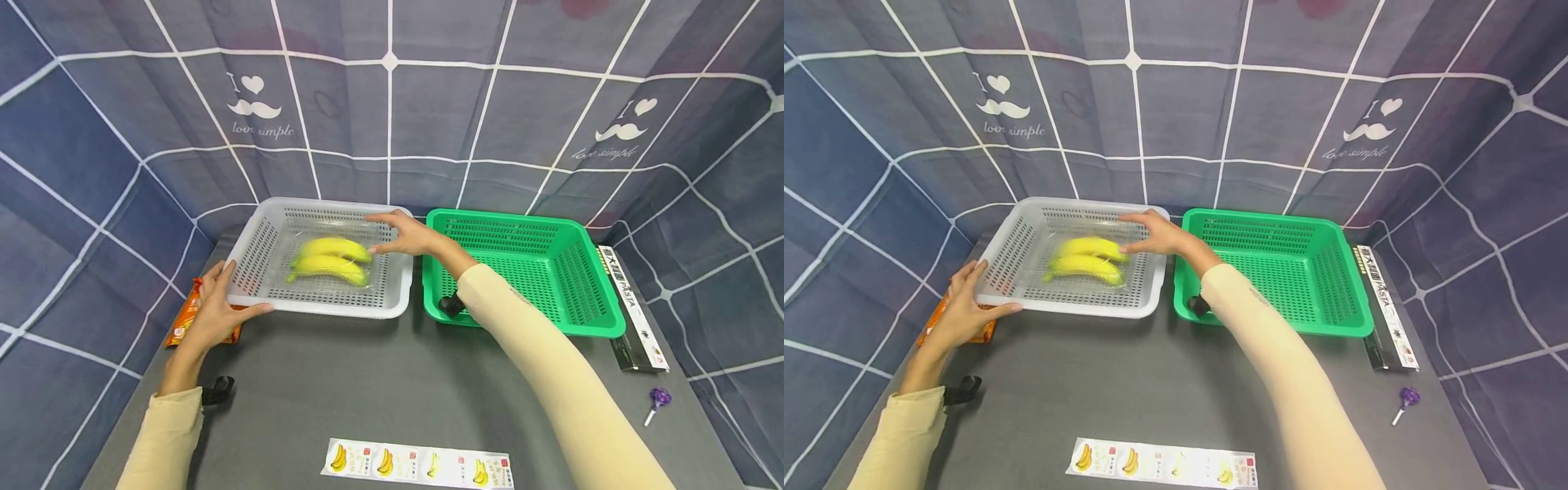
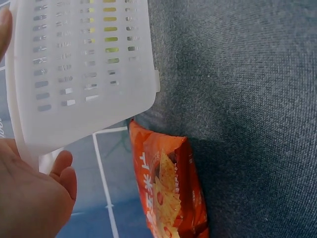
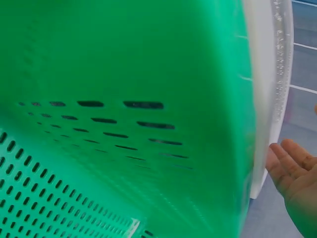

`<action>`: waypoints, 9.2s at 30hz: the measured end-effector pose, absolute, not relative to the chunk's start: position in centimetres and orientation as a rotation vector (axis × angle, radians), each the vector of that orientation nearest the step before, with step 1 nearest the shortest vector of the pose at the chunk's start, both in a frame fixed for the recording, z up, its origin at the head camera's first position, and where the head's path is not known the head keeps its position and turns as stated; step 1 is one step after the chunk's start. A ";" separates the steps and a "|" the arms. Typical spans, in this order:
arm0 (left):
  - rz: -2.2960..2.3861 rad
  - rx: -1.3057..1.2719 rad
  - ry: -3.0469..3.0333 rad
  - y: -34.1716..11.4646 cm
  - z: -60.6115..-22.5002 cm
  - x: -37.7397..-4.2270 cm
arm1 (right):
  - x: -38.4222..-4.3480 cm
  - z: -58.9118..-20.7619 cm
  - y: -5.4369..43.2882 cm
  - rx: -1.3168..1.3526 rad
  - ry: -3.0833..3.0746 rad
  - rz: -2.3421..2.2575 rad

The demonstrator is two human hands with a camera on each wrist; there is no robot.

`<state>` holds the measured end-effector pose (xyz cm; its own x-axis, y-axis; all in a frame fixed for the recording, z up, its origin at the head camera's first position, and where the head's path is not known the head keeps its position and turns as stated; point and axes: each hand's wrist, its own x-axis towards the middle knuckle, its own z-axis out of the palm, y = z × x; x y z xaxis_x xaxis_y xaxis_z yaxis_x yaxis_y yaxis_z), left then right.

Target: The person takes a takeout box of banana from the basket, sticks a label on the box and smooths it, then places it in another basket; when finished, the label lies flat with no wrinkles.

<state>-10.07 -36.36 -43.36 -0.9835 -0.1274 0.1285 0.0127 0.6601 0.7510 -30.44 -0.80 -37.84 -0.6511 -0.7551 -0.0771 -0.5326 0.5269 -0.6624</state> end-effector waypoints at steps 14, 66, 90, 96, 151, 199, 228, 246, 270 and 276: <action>-1.249 0.097 -2.709 -36.3 -43.6 -9.5 | -30.8 -39.3 -3.7 -0.997 2.416 -0.769; -1.155 0.115 -2.788 -36.0 -43.1 -9.8 | -31.4 -39.6 -2.8 -0.687 2.079 -1.244; -1.187 0.127 -2.800 -35.9 -43.1 -9.4 | -30.0 -36.8 0.4 -0.625 1.951 -1.497; -1.181 0.128 -2.807 -36.0 -43.1 -9.4 | -29.1 -35.2 2.3 -0.677 1.932 -1.556; -1.228 0.072 -2.824 -36.1 -43.3 -9.8 | -9.0 -39.7 15.2 -0.845 2.053 -1.578; -1.112 0.051 -2.882 -36.5 -43.0 -9.8 | -8.9 -46.8 17.2 -0.693 2.162 -1.584; -1.017 -0.239 -2.668 -32.4 -41.9 -3.2 | -9.5 -46.3 16.4 -0.702 2.163 -1.578; -1.538 -0.833 -2.748 -26.4 -47.1 2.3 | -9.4 -46.2 16.8 -0.667 2.151 -1.583; -1.135 -1.156 -2.783 -23.3 -49.7 3.1 | -9.1 -46.6 16.9 -0.643 2.184 -1.576; -1.251 -1.207 -2.785 -23.2 -49.4 3.4 | -8.6 -46.7 17.3 -0.679 2.201 -1.563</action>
